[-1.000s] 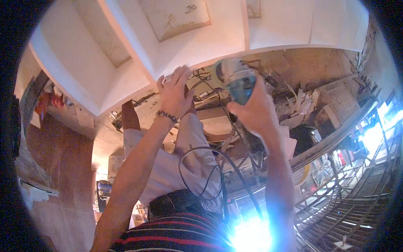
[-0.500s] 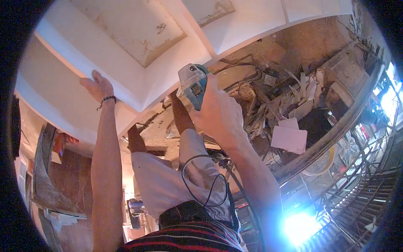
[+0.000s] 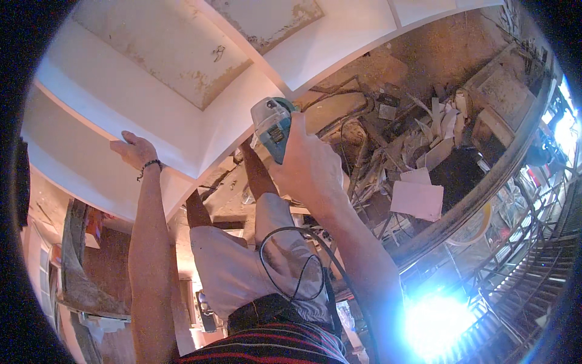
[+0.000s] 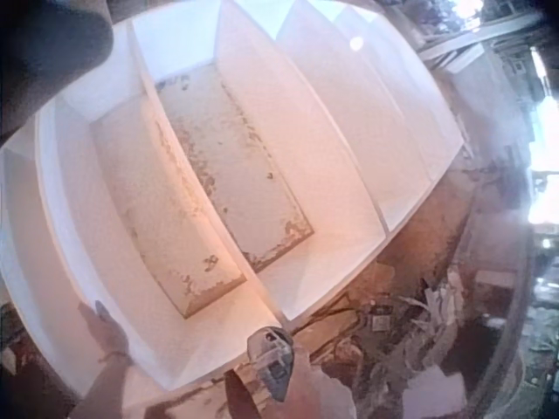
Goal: The person sands the edges and inner corners of a white shelving unit using a power sander. They move the sander along the vertical and horizontal panels of the shelf, occasionally using their other hand to stabilize the structure.
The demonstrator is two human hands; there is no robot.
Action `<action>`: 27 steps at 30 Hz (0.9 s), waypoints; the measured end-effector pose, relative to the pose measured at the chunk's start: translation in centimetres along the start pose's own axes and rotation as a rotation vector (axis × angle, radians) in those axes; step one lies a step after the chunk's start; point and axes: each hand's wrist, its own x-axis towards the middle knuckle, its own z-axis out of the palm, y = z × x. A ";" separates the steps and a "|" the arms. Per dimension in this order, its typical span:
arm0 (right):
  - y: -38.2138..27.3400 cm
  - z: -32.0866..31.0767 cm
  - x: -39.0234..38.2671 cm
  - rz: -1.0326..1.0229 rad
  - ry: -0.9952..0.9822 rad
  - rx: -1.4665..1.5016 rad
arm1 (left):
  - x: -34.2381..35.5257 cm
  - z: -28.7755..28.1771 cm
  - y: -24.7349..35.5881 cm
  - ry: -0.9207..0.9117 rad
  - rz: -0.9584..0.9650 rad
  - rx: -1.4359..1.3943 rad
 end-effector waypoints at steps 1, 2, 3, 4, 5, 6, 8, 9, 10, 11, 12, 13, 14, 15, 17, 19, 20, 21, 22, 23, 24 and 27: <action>-0.1 0.0 0.0 -0.005 -0.007 -0.001 | 0.2 -0.1 -0.3 0.003 0.005 0.002; 0.0 0.2 0.0 -0.007 -0.007 0.004 | 0.4 -0.1 -0.6 0.033 0.030 0.018; 0.2 0.4 0.0 -0.017 0.008 -0.005 | 0.3 -0.1 -0.5 0.057 0.053 0.033; 0.3 0.5 0.0 -0.027 0.023 -0.014 | 0.2 -0.2 -0.4 0.056 0.055 0.032; 0.3 0.5 0.1 -0.026 0.023 -0.013 | 0.2 -0.3 -0.3 0.041 0.039 0.016; 0.3 0.4 0.1 -0.020 0.014 -0.011 | 0.1 -0.3 -0.2 0.024 0.023 0.001; 0.4 0.4 0.2 -0.013 0.003 -0.009 | -0.1 -0.3 0.1 0.019 0.020 0.010; 0.3 0.3 0.2 -0.017 0.004 0.002 | -0.1 -0.3 0.0 0.017 0.018 0.019; 0.2 0.3 0.2 -0.021 0.005 0.012 | 0.0 -0.3 -0.2 0.017 0.017 0.020; 0.1 0.2 0.1 -0.021 0.004 0.012 | 0.0 -0.2 -0.3 0.037 0.051 0.028; 0.0 0.1 -0.1 -0.017 -0.003 0.010 | 0.0 -0.2 -0.1 0.055 0.083 0.035; -0.1 0.0 -0.2 -0.014 -0.009 0.007 | -0.1 -0.1 0.0 0.053 0.082 0.034; -0.2 0.0 -0.3 -0.012 -0.008 0.005 | -0.1 0.0 0.2 0.039 0.062 0.015; -0.5 0.2 -0.3 -0.015 -0.034 -0.012 | -0.1 -0.1 0.1 0.029 0.042 0.000; -1.0 0.5 -0.5 -0.021 -0.061 -0.031 | 0.0 -0.1 0.0 0.054 0.066 -0.002; -1.7 1.0 -0.9 -0.053 -0.134 -0.013 | 0.1 -0.1 -0.1 0.076 0.088 -0.003; -2.1 1.5 -1.0 -0.055 -0.138 -0.016 | 0.2 -0.1 -0.2 0.074 0.082 -0.021; -2.4 2.1 -1.1 -0.073 -0.145 -0.029 | 0.2 -0.1 -0.3 0.072 0.075 -0.040; -2.7 2.7 -1.3 -0.086 -0.150 -0.043 | 0.1 -0.1 0.1 0.071 0.071 -0.039; -2.8 3.4 -1.5 -0.085 -0.153 -0.047 | -0.1 -0.1 0.4 0.046 0.045 0.001; -3.0 4.1 -1.7 -0.114 -0.148 -0.051 | -0.1 -0.3 0.4 0.027 0.019 0.044; -3.8 5.0 -1.9 -0.150 -0.158 -0.063 | -0.1 -0.1 0.3 0.049 0.059 -0.015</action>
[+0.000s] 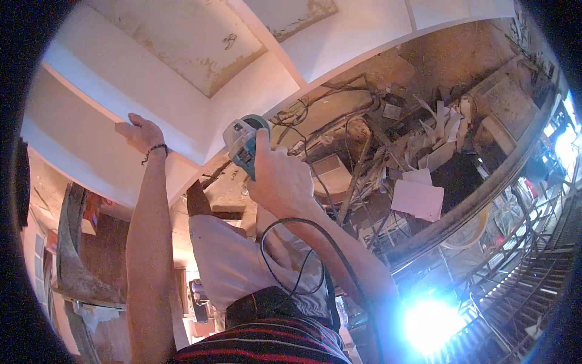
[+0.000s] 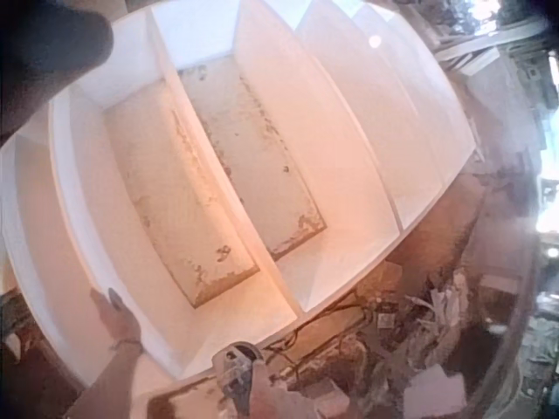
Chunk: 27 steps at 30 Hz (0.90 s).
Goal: The person sands the edges and inner corners of a white shelving unit using a power sander. They move the sander along the vertical and horizontal panels of the shelf, occasionally using their other hand to stabilize the structure.
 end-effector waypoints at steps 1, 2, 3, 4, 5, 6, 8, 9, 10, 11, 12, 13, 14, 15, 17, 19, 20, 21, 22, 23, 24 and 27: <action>-0.2 0.1 0.1 -0.003 -0.010 -0.005 | 0.0 0.0 -0.1 0.004 -0.006 0.003; -0.4 0.0 0.1 -0.007 -0.014 -0.009 | 0.0 0.0 -0.2 0.009 0.004 -0.006; -0.4 -0.4 -0.1 0.016 -0.012 -0.018 | 0.0 0.0 -0.2 0.014 0.013 -0.018; -0.4 -0.8 -0.1 0.040 -0.011 -0.027 | 0.0 0.0 -0.3 0.018 0.006 -0.016; -0.2 -1.1 -0.2 0.036 -0.014 -0.034 | -0.1 0.1 -0.3 0.018 0.011 -0.006; 0.1 -1.4 -0.2 0.052 0.029 -0.019 | 0.0 0.1 -0.5 0.023 0.017 0.010; 1.2 -2.1 0.0 0.084 0.108 -0.021 | 0.0 0.2 -0.6 0.020 0.019 -0.023; 1.6 -2.4 0.2 0.078 0.103 -0.026 | 0.1 0.2 -0.6 0.012 0.028 -0.062; 1.9 -2.7 0.3 0.118 0.139 -0.050 | 0.2 0.2 -0.7 -0.007 0.009 -0.028; 2.0 -3.0 0.4 0.157 0.175 -0.073 | 0.3 0.1 -0.8 -0.002 0.003 -0.023; 2.0 -3.4 0.3 0.179 0.183 -0.050 | 0.4 0.2 -0.9 0.001 0.030 -0.024; 2.0 -3.6 0.4 0.175 0.180 -0.055 | 0.4 0.1 -1.0 0.004 0.057 -0.024; 2.0 -3.6 0.5 0.175 0.191 -0.049 | 0.4 0.1 -1.1 0.008 0.052 -0.022; 2.0 -3.6 0.5 0.180 0.204 -0.044 | 0.3 -0.1 -0.6 -0.018 0.002 -0.013; 1.6 -3.4 0.4 0.180 0.190 -0.058 | -0.1 0.0 -0.1 -0.044 -0.050 -0.004; 1.0 -2.7 0.5 0.172 0.174 -0.068 | -0.1 -0.2 0.0 0.000 0.035 -0.064; 0.9 -2.0 0.6 0.117 0.162 -0.071 | -0.1 -0.4 0.1 0.002 0.034 -0.062; 0.6 -1.4 0.6 0.062 0.151 -0.075 | 0.0 -0.5 0.1 -0.028 0.017 -0.092; -0.2 -1.0 0.5 0.055 0.150 -0.078 | 0.1 -0.8 0.1 -0.054 -0.003 -0.122; -1.3 -0.6 0.3 0.048 0.100 -0.080 | 0.2 -1.0 -0.1 -0.047 -0.006 -0.120; -2.0 -0.2 0.1 0.051 0.055 -0.081 | 0.1 -0.9 0.2 -0.048 -0.003 -0.091; -3.2 1.8 -0.2 -0.041 0.015 -0.113 | -0.3 -1.4 1.2 -0.077 -0.028 -0.039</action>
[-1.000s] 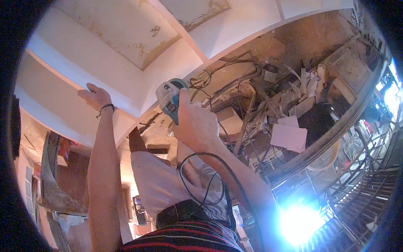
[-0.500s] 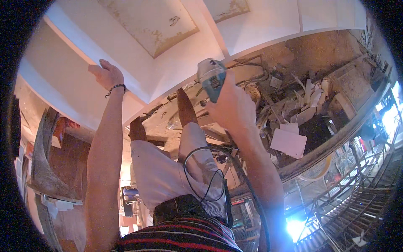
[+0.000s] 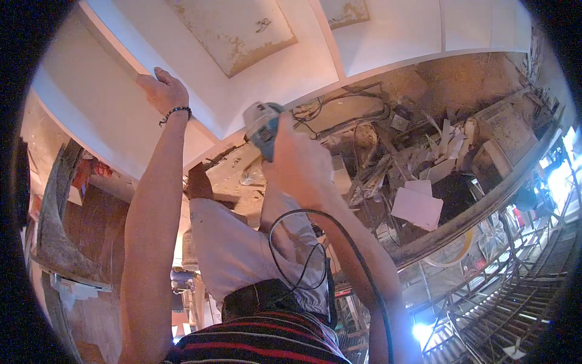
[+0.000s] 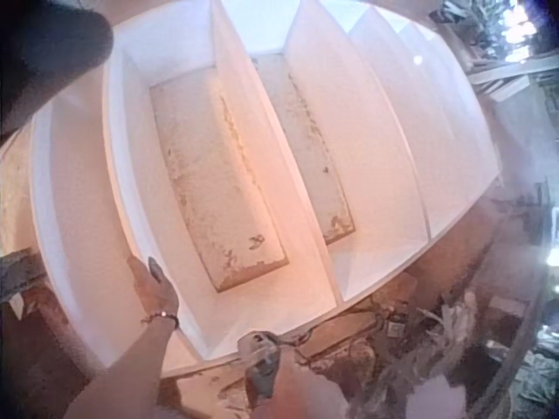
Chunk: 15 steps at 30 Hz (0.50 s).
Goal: The person sands the edges and inner corners of a white shelving unit using a power sander. They move the sander along the vertical and horizontal panels of the shelf, occasionally using their other hand to stabilize the structure.
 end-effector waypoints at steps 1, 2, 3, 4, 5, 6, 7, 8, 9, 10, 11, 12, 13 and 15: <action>-0.5 0.5 -0.1 0.002 0.004 -0.002 | -0.1 -0.3 0.4 -0.024 -0.027 0.027; -1.0 0.9 -0.1 -0.024 -0.011 0.008 | -0.1 -0.3 0.5 -0.025 -0.027 0.022; -1.3 1.2 -0.1 -0.052 -0.027 0.018 | 0.0 -0.3 0.4 -0.037 -0.039 -0.010; -1.3 1.4 -0.1 -0.051 -0.025 0.017 | 0.1 -0.2 0.3 -0.049 -0.050 -0.043; -1.3 1.5 -0.1 -0.045 -0.020 0.017 | 0.2 0.0 0.1 -0.049 -0.050 -0.046; -1.3 1.5 -0.1 -0.039 -0.015 0.016 | 0.3 0.3 -0.2 -0.022 -0.023 -0.061; -1.0 1.2 -0.2 -0.038 -0.012 0.013 | 0.4 0.7 -0.6 0.006 0.005 -0.076; -0.4 0.7 -0.1 -0.021 0.029 0.010 | 0.5 1.0 -0.9 0.006 0.004 -0.079; 0.4 0.2 0.0 -0.004 0.072 0.006 | 0.6 1.5 -1.4 0.047 0.051 -0.048; 1.0 -0.3 0.3 -0.011 0.069 0.006 | 0.7 1.3 -1.6 0.093 0.098 -0.007; 1.7 -0.9 0.7 0.045 0.094 0.030 | 0.8 1.0 -2.0 0.100 0.097 -0.001; 2.7 -1.8 0.7 0.109 0.130 0.051 | 0.6 0.9 -1.4 0.059 0.059 -0.053; 3.8 -2.2 0.6 0.097 0.129 0.053 | 0.7 0.3 -1.4 0.026 0.022 -0.094; 5.9 -3.1 0.7 0.070 0.263 0.103 | 1.3 2.1 -2.5 0.122 0.092 -0.036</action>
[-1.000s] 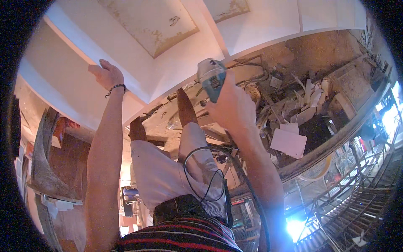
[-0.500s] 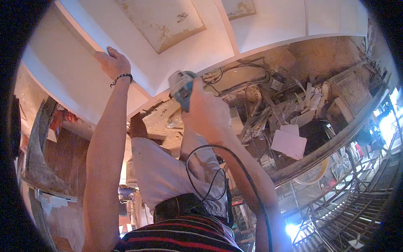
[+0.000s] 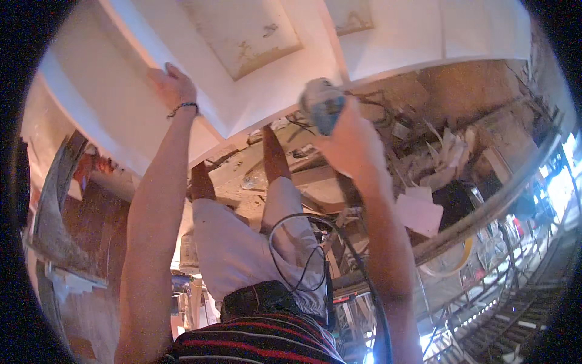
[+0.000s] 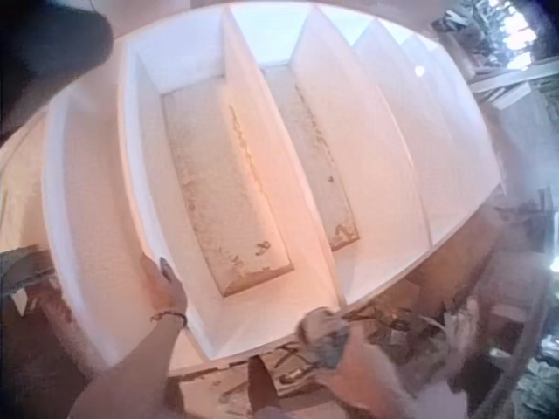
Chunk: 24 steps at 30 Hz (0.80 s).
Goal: The person sands the edges and inner corners of a white shelving unit using a power sander. They move the sander along the vertical and horizontal panels of the shelf, occasionally using their other hand to stabilize the structure.
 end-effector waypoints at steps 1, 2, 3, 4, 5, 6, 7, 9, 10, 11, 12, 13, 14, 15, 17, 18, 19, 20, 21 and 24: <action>0.7 -0.5 -0.1 -0.010 0.025 0.019 | 0.3 0.4 -1.1 0.080 0.072 0.057; 1.5 -0.8 -0.6 -0.015 0.047 0.037 | 0.0 0.0 -1.4 0.105 0.074 0.080; 2.1 -1.3 -1.5 -0.037 0.047 0.043 | -0.7 0.0 -0.4 0.050 0.050 -0.066; 2.6 -1.6 -2.4 -0.063 0.106 0.113 | -1.3 -0.2 0.5 -0.002 0.028 -0.208; 3.0 -1.5 -2.9 -0.091 0.165 0.187 | -2.3 -1.4 0.7 -0.048 -0.029 -0.260; 3.4 -1.5 -3.3 -0.111 0.169 0.191 | -3.8 -2.6 1.3 -0.099 -0.087 -0.324; 3.4 -1.5 -3.8 -0.078 0.162 0.252 | -5.5 -3.2 1.1 -0.143 -0.149 -0.310; 4.1 -0.6 -4.9 -0.059 0.120 0.300 | -9.8 -5.2 -0.9 -0.323 -0.250 -0.222; 4.9 -0.2 -5.0 -0.050 0.159 0.288 | -12.5 -6.3 -0.6 -0.387 -0.270 -0.219; 5.1 -0.2 -5.0 -0.051 0.197 0.278 | -13.9 -7.3 -0.6 -0.362 -0.283 -0.230; 5.0 -0.2 -5.2 -0.003 0.189 0.255 | -15.6 -8.4 -0.8 -0.446 -0.329 -0.249; 4.5 -0.2 -5.3 -0.018 0.174 0.225 | -17.1 -9.4 -1.1 -0.539 -0.386 -0.271; 3.7 -0.3 -5.3 -0.046 0.157 0.257 | -18.1 -10.0 -1.4 -0.526 -0.422 -0.281; 3.1 -0.3 -5.6 -0.068 0.138 0.285 | -19.2 -10.8 -1.6 -0.508 -0.312 -0.071; 2.5 -0.4 -5.4 -0.137 0.153 0.196 | -20.4 -11.4 -2.2 -0.468 -0.225 0.109; 1.7 -0.6 -5.2 -0.196 0.173 0.146 | -20.7 -11.4 -3.4 -0.495 -0.204 0.098; 0.9 -1.0 -5.4 -0.213 0.171 0.110 | -21.3 -11.9 -3.9 -0.536 -0.187 0.088; -0.2 -1.2 -5.6 -0.248 0.147 0.064 | -22.0 -12.4 -4.1 -0.523 -0.159 0.111; -1.4 -1.7 -6.0 -0.282 0.124 0.018 | -22.0 -13.0 -4.1 -0.514 -0.188 0.086; -5.4 -2.5 -7.2 -0.386 0.077 -0.095 | -20.9 -13.2 -6.3 -0.503 0.036 0.185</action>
